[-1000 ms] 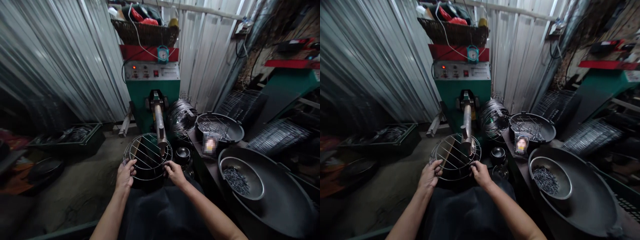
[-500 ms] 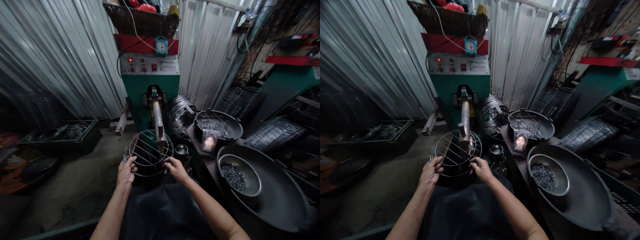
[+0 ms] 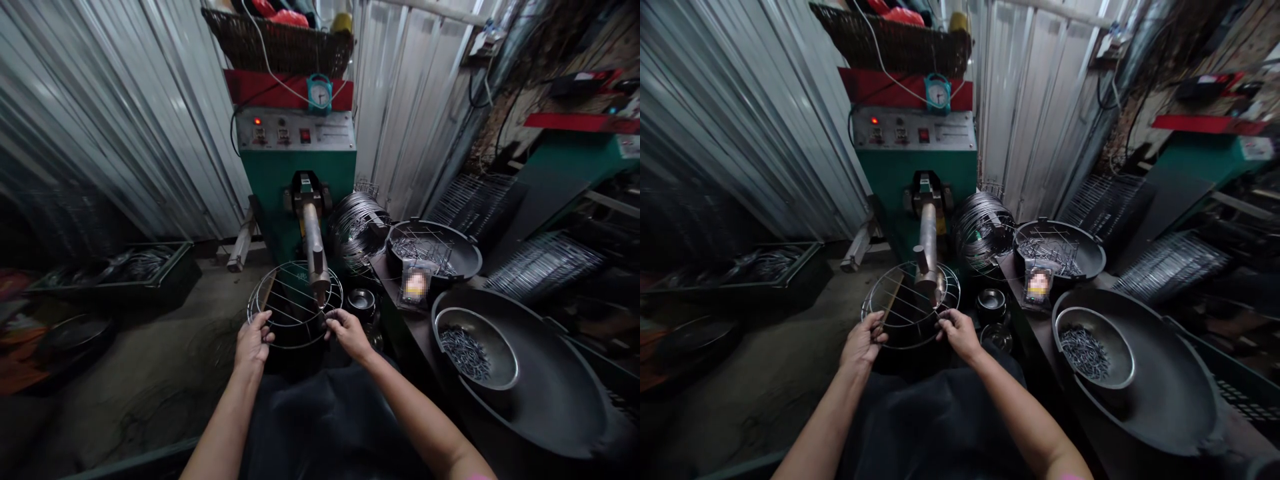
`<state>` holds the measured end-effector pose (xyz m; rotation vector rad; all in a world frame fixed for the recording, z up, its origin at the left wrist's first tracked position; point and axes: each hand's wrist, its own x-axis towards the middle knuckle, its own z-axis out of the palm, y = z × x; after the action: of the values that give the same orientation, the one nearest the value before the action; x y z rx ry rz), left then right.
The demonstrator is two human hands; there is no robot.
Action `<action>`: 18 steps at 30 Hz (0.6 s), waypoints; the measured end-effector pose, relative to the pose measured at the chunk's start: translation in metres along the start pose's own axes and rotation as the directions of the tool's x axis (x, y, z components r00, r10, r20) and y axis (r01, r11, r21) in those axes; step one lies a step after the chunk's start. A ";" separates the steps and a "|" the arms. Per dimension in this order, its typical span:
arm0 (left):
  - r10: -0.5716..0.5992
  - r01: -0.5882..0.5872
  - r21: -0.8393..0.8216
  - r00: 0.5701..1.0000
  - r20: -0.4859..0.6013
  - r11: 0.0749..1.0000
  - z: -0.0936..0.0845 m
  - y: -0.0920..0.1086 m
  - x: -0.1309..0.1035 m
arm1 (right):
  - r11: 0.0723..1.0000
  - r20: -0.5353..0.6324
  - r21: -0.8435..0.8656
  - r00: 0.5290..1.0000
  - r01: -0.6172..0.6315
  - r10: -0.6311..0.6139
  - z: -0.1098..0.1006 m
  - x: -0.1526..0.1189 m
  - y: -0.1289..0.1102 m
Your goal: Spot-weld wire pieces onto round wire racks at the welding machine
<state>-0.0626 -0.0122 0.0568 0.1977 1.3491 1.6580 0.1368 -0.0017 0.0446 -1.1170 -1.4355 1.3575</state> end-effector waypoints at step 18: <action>-0.029 0.031 0.047 0.999 -0.047 0.998 0.000 -0.005 0.010 | 0.985 -0.151 0.171 0.986 -0.037 0.063 -0.011 0.000 0.008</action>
<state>-0.0649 -0.0052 0.0486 0.1676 1.4205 1.6151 0.1479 0.0006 0.0371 -1.1292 -1.1658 1.3667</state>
